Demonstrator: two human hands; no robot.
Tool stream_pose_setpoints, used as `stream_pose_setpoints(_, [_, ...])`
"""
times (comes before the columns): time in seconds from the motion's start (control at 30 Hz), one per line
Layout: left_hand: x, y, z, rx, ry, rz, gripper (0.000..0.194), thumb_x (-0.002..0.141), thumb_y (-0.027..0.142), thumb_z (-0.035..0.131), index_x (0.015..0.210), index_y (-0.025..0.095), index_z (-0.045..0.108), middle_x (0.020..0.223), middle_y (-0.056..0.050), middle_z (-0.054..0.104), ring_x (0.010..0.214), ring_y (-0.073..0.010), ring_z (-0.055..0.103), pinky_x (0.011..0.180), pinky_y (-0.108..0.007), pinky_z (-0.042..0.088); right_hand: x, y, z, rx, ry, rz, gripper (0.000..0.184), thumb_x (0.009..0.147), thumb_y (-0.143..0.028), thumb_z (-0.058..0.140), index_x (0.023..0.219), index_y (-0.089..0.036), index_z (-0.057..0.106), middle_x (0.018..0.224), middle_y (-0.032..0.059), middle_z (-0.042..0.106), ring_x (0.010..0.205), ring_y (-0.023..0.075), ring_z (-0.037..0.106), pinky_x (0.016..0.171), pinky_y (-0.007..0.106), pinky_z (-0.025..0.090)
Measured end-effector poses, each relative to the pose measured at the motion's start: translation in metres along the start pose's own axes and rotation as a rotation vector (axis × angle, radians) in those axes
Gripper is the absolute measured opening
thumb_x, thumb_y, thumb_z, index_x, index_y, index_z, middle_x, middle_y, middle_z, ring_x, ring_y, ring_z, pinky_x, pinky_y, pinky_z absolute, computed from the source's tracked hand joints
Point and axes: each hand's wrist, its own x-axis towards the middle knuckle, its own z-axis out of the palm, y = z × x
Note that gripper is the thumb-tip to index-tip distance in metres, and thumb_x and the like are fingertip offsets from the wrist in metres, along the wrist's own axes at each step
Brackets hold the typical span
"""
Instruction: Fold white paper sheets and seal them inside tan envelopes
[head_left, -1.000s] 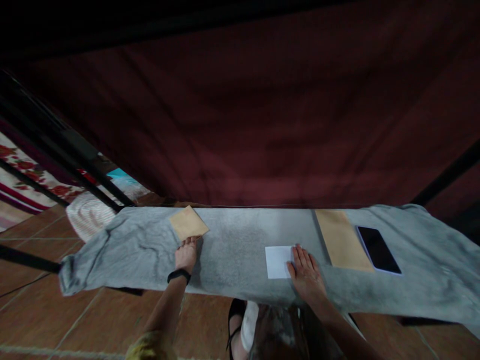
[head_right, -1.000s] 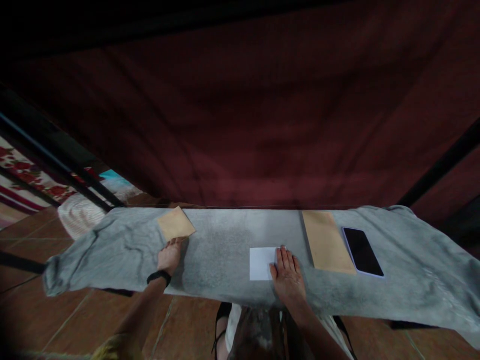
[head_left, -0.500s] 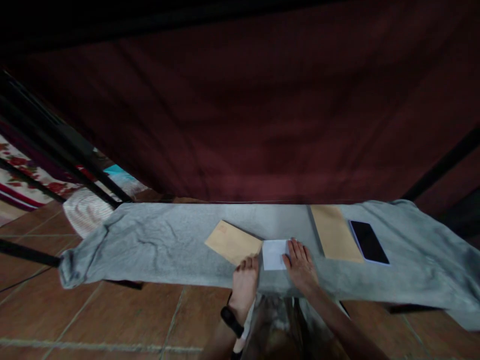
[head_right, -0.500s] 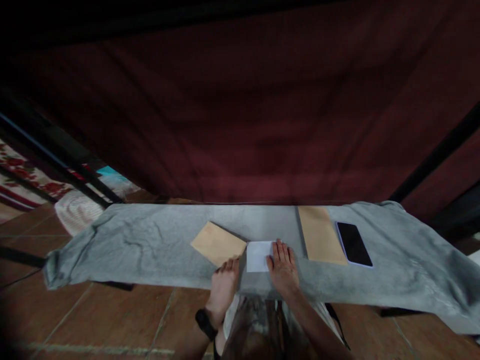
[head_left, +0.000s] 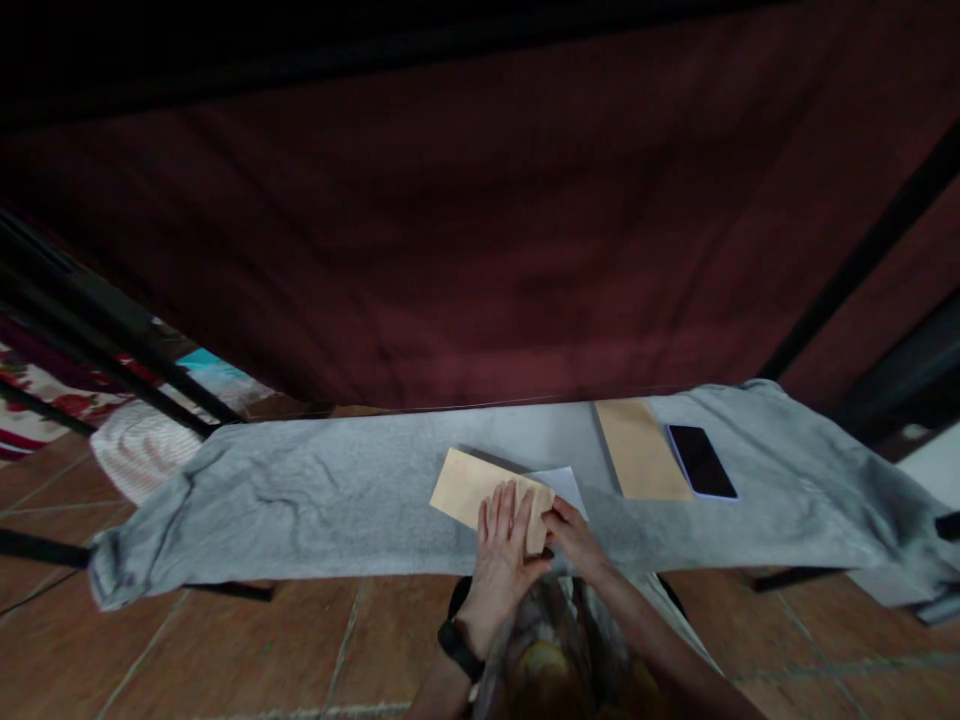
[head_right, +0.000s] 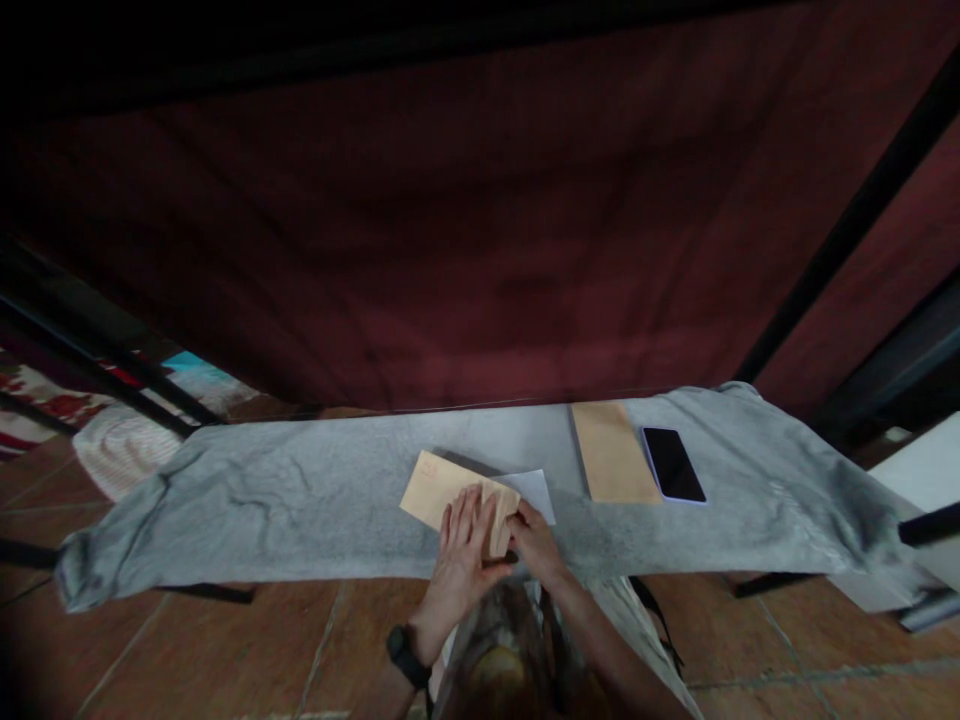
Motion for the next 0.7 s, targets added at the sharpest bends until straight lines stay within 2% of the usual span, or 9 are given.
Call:
stream_pose_setpoints(0.07, [0.007,-0.012,-0.004,0.027,-0.044,0.068,0.110,0.072,0.041,0.082,0.159,0.026,0.017,0.168,-0.016,0.009,0.154,-0.0385,0.009,0.120,-0.066,0.015,0.000,0.000,-0.006,0.021,-0.005,0.009,0.042,0.086,-0.035,0.044,0.118,-0.020,0.067,0.102,0.0073,0.076,0.087,0.0256,0.072,0.066,0.036,0.060])
stream_pose_setpoints(0.13, [0.016,-0.024,-0.007,0.033,-0.111,0.126,0.120,0.065,0.046,0.086,0.160,0.026,0.015,0.169,-0.017,0.004,0.154,-0.0392,0.004,0.120,-0.068,0.010,0.000,0.000,-0.011,0.035,0.000,0.012,0.042,0.085,-0.035,0.046,0.118,-0.019,0.067,0.102,0.0081,0.076,0.088,0.0267,0.071,0.063,0.035,0.059])
stream_pose_setpoints(0.27, [0.035,-0.037,-0.011,0.037,-0.232,0.169,0.128,0.056,0.047,0.089,0.160,0.027,0.017,0.168,-0.019,0.005,0.154,-0.0405,0.003,0.118,-0.069,0.003,0.001,-0.002,-0.021,0.015,0.004,0.037,0.038,0.083,-0.033,0.048,0.112,-0.023,0.070,0.094,0.0069,0.076,0.082,0.0261,0.071,0.058,0.033,0.057])
stream_pose_setpoints(0.43, [0.046,-0.038,-0.012,0.017,-0.381,0.155,0.134,0.052,0.053,0.089,0.160,0.030,0.013,0.167,-0.017,0.018,0.154,-0.0411,0.007,0.118,-0.070,0.001,0.005,0.000,-0.032,-0.033,-0.003,0.041,0.028,0.079,-0.030,0.050,0.098,-0.026,0.070,0.082,0.0020,0.073,0.072,0.0215,0.067,0.056,0.030,0.054])
stream_pose_setpoints(0.5, [0.046,-0.037,-0.013,0.012,-0.371,0.167,0.134,0.052,0.056,0.088,0.160,0.030,0.013,0.166,-0.016,0.021,0.153,-0.0416,0.009,0.119,-0.069,0.003,0.007,0.001,-0.035,-0.047,0.008,0.035,0.023,0.079,-0.030,0.051,0.092,-0.026,0.069,0.080,0.0012,0.072,0.068,0.0200,0.065,0.055,0.028,0.053])
stream_pose_setpoints(0.6, [0.045,-0.035,-0.012,0.020,-0.293,0.194,0.128,0.054,0.056,0.086,0.160,0.030,0.018,0.162,-0.016,0.029,0.151,-0.0428,0.017,0.119,-0.068,0.007,0.009,0.002,-0.036,-0.075,0.048,0.024,0.017,0.079,-0.031,0.052,0.085,-0.025,0.066,0.075,0.0011,0.069,0.066,0.0193,0.063,0.056,0.028,0.051])
stream_pose_setpoints(0.7, [0.043,-0.032,-0.010,0.032,-0.225,0.199,0.123,0.056,0.053,0.085,0.159,0.029,0.021,0.159,-0.017,0.033,0.147,-0.0431,0.027,0.118,-0.065,0.016,0.009,0.003,-0.036,-0.116,0.113,0.019,0.016,0.079,-0.032,0.052,0.087,-0.025,0.064,0.069,-0.0003,0.066,0.064,0.0196,0.063,0.058,0.029,0.051])
